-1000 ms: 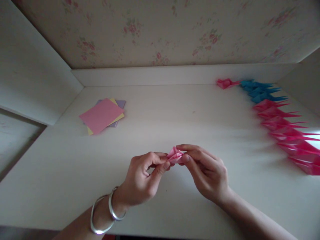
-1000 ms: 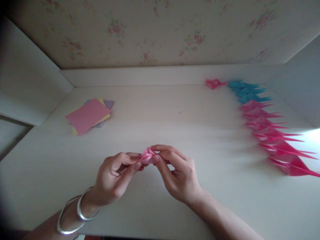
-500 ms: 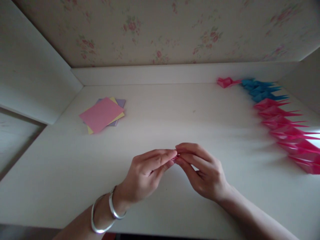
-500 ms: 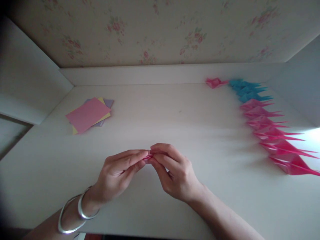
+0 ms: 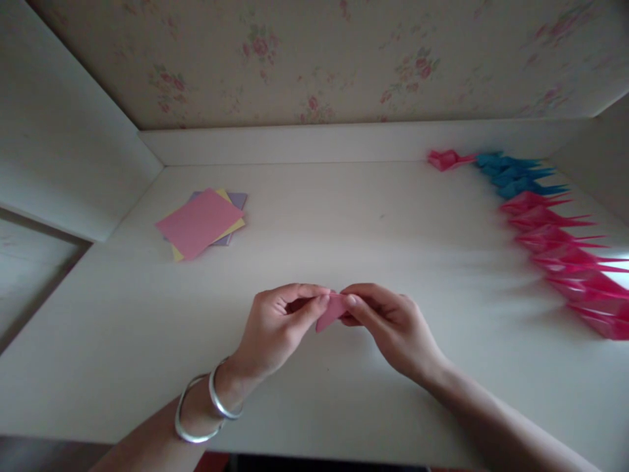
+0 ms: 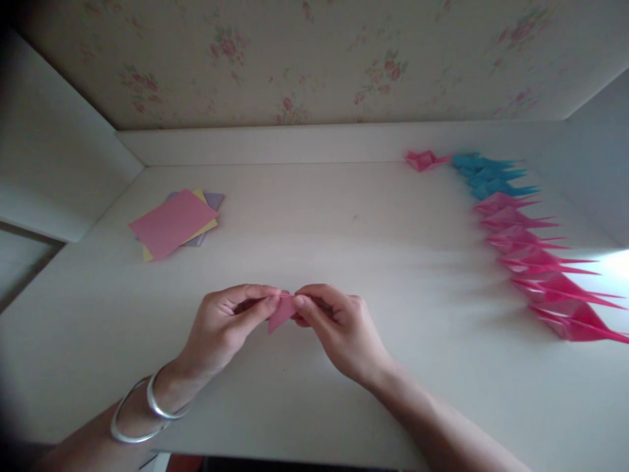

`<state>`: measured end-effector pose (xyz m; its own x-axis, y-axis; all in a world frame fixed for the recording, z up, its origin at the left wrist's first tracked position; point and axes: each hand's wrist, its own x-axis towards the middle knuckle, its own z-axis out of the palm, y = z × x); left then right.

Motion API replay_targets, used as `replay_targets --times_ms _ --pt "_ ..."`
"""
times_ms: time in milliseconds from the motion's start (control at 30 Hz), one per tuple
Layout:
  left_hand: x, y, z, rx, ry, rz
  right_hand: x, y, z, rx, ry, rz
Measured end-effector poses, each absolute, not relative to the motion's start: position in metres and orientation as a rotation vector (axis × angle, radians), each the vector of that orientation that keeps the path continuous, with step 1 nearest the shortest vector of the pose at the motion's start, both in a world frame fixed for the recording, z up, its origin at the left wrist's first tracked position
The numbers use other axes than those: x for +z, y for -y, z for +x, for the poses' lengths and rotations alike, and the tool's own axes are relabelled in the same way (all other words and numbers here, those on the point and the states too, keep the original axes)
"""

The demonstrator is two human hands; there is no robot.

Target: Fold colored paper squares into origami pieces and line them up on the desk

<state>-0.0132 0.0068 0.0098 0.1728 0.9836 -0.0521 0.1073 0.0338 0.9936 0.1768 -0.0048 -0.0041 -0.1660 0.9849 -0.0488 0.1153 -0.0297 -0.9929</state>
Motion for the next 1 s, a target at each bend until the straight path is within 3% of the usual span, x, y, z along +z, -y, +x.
replay_targets --times_ms 100,433,1000 --pt "0.009 -0.010 -0.013 0.915 -1.131 1.189 -0.002 0.004 0.177 1.469 1.305 -1.231" --pt "0.007 -0.012 -0.012 0.831 -1.011 0.901 0.001 0.004 0.177 1.423 1.260 -1.266" --pt "0.011 -0.006 -0.013 0.799 -1.114 1.837 0.012 0.001 0.184 1.247 1.626 -1.375"
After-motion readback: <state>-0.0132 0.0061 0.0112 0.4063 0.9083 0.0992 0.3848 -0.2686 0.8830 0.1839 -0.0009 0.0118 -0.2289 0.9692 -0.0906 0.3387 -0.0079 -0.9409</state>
